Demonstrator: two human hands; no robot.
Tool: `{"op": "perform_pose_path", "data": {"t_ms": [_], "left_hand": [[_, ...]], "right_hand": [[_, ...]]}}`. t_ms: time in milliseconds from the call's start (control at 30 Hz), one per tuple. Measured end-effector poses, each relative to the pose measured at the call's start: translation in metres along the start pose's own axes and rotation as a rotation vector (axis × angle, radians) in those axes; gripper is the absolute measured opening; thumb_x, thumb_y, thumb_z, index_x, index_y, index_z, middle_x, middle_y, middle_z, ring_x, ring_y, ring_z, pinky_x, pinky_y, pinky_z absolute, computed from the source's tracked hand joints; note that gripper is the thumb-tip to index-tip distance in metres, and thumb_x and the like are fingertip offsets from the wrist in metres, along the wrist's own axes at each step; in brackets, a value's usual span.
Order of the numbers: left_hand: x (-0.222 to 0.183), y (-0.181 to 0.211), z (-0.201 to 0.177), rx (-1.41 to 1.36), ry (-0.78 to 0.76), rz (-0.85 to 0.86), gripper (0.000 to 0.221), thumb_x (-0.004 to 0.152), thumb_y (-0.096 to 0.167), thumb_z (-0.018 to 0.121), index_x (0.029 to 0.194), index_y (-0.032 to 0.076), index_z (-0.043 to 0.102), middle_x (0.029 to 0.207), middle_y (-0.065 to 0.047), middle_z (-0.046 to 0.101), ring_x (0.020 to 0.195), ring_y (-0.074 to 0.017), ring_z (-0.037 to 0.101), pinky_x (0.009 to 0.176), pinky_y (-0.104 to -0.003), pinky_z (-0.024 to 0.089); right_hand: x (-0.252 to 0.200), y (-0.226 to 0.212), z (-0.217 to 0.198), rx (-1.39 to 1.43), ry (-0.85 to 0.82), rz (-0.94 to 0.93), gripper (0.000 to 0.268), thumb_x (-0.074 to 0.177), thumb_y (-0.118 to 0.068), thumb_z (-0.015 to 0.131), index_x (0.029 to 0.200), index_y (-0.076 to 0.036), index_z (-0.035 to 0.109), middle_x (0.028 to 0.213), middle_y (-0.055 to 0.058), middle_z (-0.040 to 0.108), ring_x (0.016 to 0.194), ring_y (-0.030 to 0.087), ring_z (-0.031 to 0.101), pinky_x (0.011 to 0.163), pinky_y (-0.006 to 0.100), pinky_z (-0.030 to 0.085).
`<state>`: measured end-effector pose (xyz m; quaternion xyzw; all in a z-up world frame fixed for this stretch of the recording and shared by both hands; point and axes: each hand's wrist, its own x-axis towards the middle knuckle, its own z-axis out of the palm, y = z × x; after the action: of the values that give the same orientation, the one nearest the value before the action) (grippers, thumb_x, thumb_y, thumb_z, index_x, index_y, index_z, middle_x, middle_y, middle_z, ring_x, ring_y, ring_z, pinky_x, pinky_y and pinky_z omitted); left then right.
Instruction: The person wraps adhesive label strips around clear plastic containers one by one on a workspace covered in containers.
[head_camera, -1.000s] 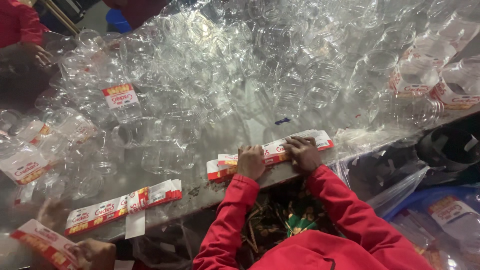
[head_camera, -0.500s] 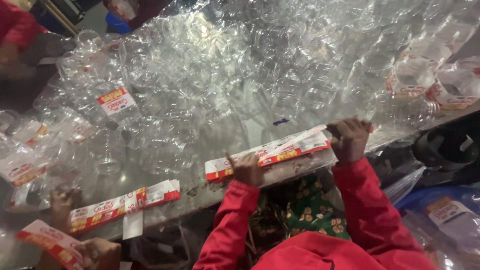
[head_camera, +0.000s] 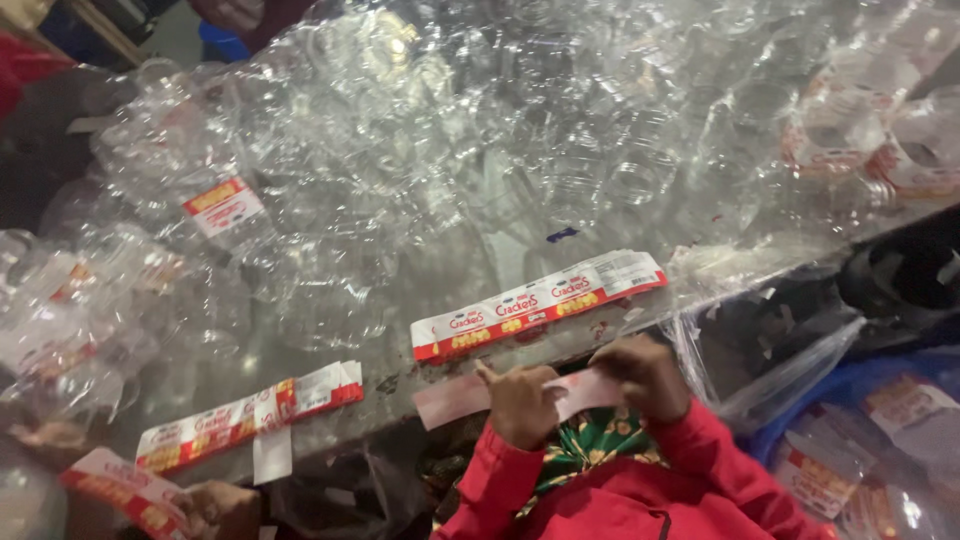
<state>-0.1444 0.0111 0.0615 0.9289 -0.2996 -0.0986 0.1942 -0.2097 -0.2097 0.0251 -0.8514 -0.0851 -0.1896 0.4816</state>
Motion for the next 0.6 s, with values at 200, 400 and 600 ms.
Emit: {"op": "perform_pose_path", "data": {"t_ms": [200,400,600], "left_hand": [[0.005,-0.022,0.028,-0.434,0.137,0.126,0.021,0.083,0.043,0.073,0.094,0.024,0.071,0.089,0.003,0.071,0.087,-0.0198,0.064,0.079,-0.068,0.054],[0.011,0.004,0.041,-0.405,-0.132,0.065,0.031,0.079,0.041,0.086,0.085,0.015,0.07,0.083,-0.009,0.069,0.085,-0.0244,0.075,0.092,-0.06,0.06],[0.007,0.008,0.051,-0.266,0.127,0.098,0.015,0.077,0.015,0.067,0.086,0.013,0.079,0.079,-0.014,0.075,0.081,-0.0408,0.07,0.094,-0.092,0.008]], "right_hand": [[-0.023,0.028,-0.006,0.409,-0.005,0.253,0.041,0.064,0.013,0.059,0.1,-0.001,0.073,0.094,0.006,0.075,0.087,0.013,0.07,0.077,0.028,0.058],[-0.038,0.03,0.04,0.443,0.178,0.289,0.018,0.077,0.009,0.078,0.093,0.0,0.073,0.084,0.008,0.073,0.075,0.013,0.067,0.065,0.028,0.053],[-0.017,-0.026,0.028,-0.082,0.085,0.018,0.036,0.065,-0.001,0.076,0.101,-0.006,0.075,0.086,0.012,0.075,0.073,0.025,0.073,0.066,0.033,0.055]]}}
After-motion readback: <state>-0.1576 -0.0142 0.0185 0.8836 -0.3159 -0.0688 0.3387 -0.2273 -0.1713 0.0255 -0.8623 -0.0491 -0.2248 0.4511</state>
